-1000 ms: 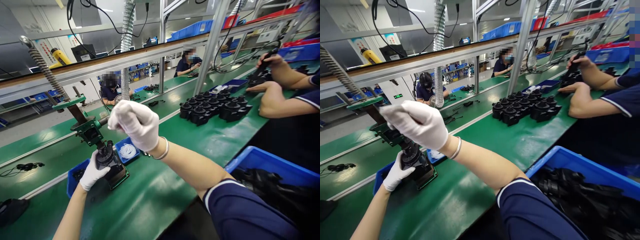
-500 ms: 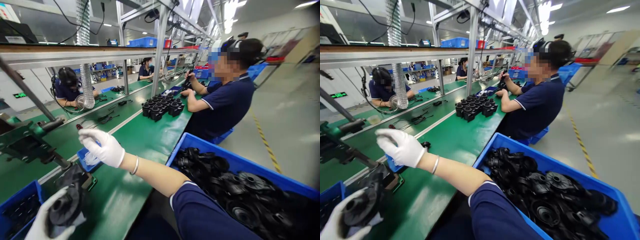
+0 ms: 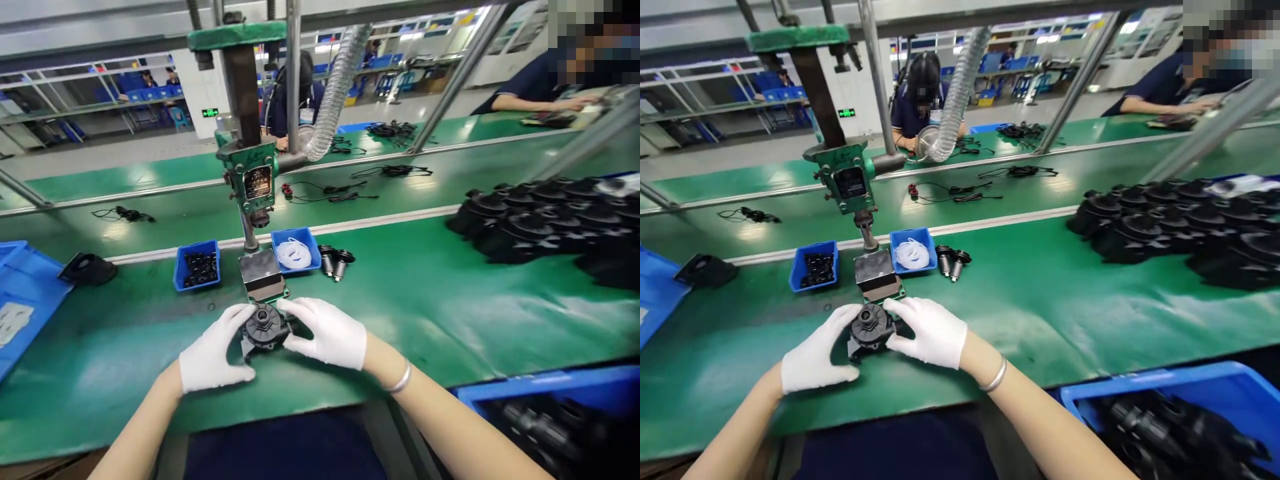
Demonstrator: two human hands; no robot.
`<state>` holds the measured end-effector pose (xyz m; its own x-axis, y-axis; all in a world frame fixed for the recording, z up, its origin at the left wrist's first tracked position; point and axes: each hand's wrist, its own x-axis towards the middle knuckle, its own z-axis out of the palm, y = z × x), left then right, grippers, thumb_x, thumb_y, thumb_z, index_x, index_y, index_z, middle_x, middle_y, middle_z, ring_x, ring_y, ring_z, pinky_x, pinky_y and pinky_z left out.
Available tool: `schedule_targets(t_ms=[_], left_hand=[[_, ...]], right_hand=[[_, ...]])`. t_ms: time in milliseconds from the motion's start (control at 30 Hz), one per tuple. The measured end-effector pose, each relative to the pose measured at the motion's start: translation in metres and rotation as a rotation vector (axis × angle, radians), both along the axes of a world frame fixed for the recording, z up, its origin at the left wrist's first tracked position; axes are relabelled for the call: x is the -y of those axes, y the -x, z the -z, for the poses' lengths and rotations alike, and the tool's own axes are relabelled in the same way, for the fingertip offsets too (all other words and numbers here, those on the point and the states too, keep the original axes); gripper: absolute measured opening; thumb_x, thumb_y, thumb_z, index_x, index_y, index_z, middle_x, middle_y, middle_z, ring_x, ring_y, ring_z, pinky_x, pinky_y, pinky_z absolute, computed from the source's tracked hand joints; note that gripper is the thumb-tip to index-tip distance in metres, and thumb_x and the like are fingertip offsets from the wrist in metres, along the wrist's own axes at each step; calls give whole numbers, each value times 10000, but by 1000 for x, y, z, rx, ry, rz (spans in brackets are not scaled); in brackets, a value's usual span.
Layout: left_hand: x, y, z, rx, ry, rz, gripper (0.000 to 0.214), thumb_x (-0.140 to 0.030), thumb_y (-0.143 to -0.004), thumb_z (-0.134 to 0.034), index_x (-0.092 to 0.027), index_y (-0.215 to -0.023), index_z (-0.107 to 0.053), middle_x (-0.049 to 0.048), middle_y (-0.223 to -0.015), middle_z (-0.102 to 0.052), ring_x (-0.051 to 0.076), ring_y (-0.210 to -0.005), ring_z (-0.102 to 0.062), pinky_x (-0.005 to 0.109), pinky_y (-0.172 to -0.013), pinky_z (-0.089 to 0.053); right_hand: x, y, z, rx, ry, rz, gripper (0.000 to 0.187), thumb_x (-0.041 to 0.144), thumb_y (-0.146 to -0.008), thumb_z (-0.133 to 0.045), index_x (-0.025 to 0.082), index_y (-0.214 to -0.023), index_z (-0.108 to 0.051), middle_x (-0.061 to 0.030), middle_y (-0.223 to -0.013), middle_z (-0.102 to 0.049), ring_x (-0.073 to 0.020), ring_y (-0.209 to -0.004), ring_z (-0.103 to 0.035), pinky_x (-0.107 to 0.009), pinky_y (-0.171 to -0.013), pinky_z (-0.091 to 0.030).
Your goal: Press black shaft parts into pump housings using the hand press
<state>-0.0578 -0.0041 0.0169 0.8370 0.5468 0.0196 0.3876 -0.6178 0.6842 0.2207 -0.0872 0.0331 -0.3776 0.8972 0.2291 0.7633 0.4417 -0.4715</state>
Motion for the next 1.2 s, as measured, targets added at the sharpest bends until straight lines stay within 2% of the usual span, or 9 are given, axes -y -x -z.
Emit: schedule_targets(t_ms=[167,300,500,767,967,1033,1100,1133,1200], left_hand=[[-5,-10,10,-97,-98,-54,1120,-473,-551,-894,-309,-1493,-311,131,-1387,-478,368,-1269,-496,527,-1067,-428],[-11,-9,19,-82,-117,-68,1168,-551,-470,-903,-279,-1472,-366,138,-1340,-518,379,-1238,-517,527,-1049,-435],[-8,-9,22,-42,-125,-92,1142,-575,-462,-895,-279,-1452,-408,127,-1315,-553,378,-1217,-530,522,-1042,-444],[-8,-7,26,-15,-116,-101,1136,-559,-470,-899,-295,-1455,-400,120,-1334,-541,381,-1255,-503,526,-1062,-424],[-6,-13,21,-11,-143,-86,1131,-572,-475,-893,-290,-1449,-392,114,-1296,-547,360,-1199,-535,494,-1017,-455],[2,-15,20,-12,-126,-128,1148,-569,-452,-902,-290,-1445,-398,105,-1233,-571,353,-1130,-562,499,-970,-476],[11,-16,22,25,-60,-242,1219,-550,-429,-913,-289,-1474,-341,96,-1213,-564,327,-1041,-590,492,-914,-503],[15,-16,25,70,0,-313,1215,-549,-471,-896,-287,-1493,-294,96,-1234,-548,293,-972,-608,476,-877,-520],[19,-17,32,215,164,-430,981,-587,-714,-726,-269,-1507,-243,115,-1305,-513,209,-817,-621,432,-803,-545]], right_hand=[[-6,15,16,191,-98,-37,535,387,-997,-528,126,-1440,-381,-95,-894,-635,-263,-778,-594,-382,-693,-486],[-5,18,27,231,-216,-4,510,386,-1041,-400,108,-1463,-327,-75,-828,-580,-251,-712,-536,-369,-637,-450],[-2,20,36,197,-264,18,508,361,-1061,-304,141,-1510,-214,-54,-818,-533,-235,-690,-488,-358,-623,-426],[-2,20,38,223,-263,38,497,354,-1052,-352,141,-1493,-264,-51,-813,-536,-231,-684,-492,-347,-610,-434],[-4,20,35,239,-231,59,517,351,-1024,-452,155,-1487,-334,-59,-813,-556,-236,-689,-525,-352,-621,-465],[-6,16,30,169,-152,43,527,343,-1000,-513,177,-1479,-367,-80,-882,-596,-252,-759,-570,-381,-679,-502],[-6,9,28,5,-50,84,563,345,-975,-557,211,-1485,-361,-114,-1054,-621,-274,-920,-608,-430,-802,-526],[-6,6,29,-108,-2,143,580,355,-967,-560,229,-1492,-347,-124,-1157,-606,-279,-1013,-605,-454,-875,-519],[-5,3,36,-378,90,295,590,398,-968,-524,245,-1501,-321,-133,-1305,-553,-271,-1150,-579,-475,-986,-487]])
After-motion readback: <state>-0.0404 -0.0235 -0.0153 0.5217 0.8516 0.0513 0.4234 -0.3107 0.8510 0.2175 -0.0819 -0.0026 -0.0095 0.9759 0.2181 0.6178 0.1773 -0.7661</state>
